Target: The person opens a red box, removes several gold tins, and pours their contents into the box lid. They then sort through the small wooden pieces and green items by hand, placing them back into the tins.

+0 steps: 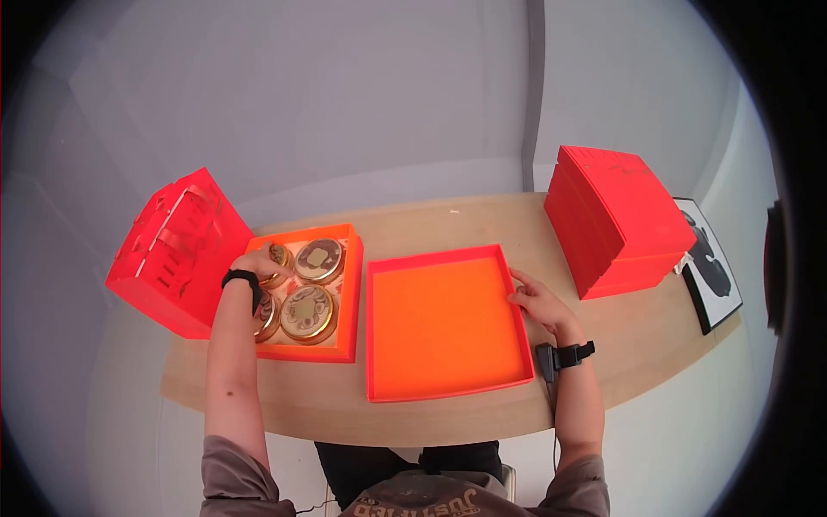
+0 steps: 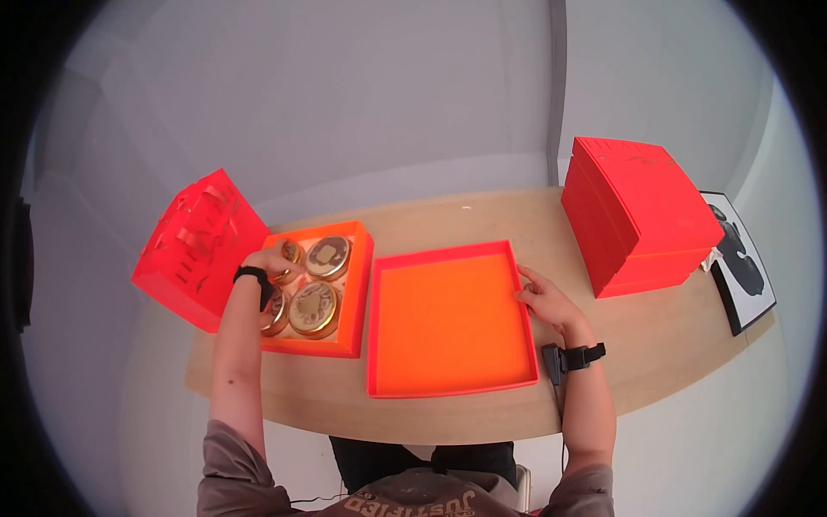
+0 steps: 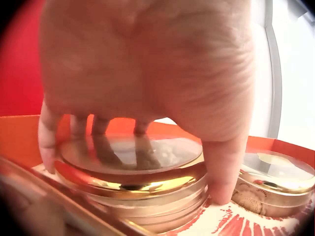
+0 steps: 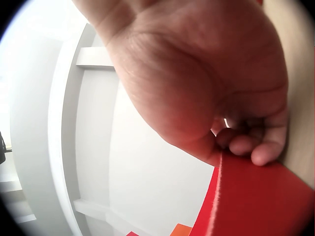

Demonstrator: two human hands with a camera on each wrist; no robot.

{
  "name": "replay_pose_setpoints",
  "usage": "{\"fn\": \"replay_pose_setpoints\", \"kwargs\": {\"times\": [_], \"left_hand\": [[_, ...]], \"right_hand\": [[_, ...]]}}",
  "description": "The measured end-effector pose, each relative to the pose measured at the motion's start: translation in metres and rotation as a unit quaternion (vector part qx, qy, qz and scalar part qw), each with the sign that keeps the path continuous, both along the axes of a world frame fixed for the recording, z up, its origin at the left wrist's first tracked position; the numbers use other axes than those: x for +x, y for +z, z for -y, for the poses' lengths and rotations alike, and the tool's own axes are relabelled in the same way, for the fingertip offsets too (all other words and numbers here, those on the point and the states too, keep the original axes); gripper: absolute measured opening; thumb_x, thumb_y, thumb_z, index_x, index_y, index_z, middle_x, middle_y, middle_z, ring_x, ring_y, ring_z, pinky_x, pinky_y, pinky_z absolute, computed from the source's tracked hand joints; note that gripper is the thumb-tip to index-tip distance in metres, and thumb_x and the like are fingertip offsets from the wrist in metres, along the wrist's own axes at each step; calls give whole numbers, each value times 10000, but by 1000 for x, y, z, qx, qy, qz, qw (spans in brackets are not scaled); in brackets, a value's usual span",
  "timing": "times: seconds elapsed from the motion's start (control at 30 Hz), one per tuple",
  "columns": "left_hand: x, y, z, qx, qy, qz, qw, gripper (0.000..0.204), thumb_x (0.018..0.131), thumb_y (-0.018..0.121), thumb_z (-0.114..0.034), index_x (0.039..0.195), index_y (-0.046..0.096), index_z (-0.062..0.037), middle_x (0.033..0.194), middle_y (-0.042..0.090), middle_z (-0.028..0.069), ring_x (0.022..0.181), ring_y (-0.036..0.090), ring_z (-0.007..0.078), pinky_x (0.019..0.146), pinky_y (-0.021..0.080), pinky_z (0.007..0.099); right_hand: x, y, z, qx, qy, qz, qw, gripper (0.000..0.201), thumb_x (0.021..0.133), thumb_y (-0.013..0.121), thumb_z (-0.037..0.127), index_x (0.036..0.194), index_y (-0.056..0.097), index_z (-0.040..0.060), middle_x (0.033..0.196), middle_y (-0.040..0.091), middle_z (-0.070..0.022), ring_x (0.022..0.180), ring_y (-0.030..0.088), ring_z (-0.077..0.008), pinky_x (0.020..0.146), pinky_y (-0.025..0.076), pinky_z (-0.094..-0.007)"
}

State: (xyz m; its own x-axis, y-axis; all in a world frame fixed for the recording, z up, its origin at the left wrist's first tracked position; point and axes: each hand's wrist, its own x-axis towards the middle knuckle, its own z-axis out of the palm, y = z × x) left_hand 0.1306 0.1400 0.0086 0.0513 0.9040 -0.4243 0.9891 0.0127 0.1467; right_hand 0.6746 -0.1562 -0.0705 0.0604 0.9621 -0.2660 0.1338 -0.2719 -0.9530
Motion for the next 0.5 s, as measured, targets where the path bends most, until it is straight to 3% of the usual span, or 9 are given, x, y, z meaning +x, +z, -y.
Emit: {"fn": "replay_pose_setpoints", "kwargs": {"times": [0.13, 0.23, 0.37, 0.5], "left_hand": [[7, 8, 7, -25, 8, -2, 1000, 1271, 636, 883, -535, 1622, 219, -86, 1544, 465, 240, 1407, 489, 348, 1115, 433, 425], [6, 8, 14, 17, -6, -11, 1000, 1226, 617, 829, -544, 1612, 261, -106, 1518, 505, 231, 1386, 521, 340, 1122, 447, 420], [-4, -12, 1, 42, 21, -27, 999, 1251, 570, 831, -563, 1624, 264, -198, 1600, 363, 269, 1479, 358, 432, 1167, 381, 500], [5, -6, 12, 76, 8, -41, 996, 1265, 553, 832, -564, 1624, 265, -204, 1618, 308, 283, 1487, 294, 494, 1182, 350, 526]], "right_hand": [[-6, 11, 2, -8, 0, -2, 1000, 699, 963, 607, 76, 1611, 346, 99, 804, 566, 15, 705, 495, -74, 638, 414, -241], [-6, 13, 3, -7, -2, -10, 1000, 688, 961, 610, 70, 1602, 364, 100, 815, 578, 9, 716, 500, -76, 647, 417, -246], [-6, 10, 2, -11, -1, 8, 1000, 663, 967, 599, 74, 1593, 380, 95, 867, 610, -2, 747, 525, -81, 674, 419, -238], [-2, -2, -1, 6, -8, 1, 1000, 667, 965, 615, 77, 1587, 375, 66, 822, 585, 6, 718, 505, -80, 649, 411, -248]]}}
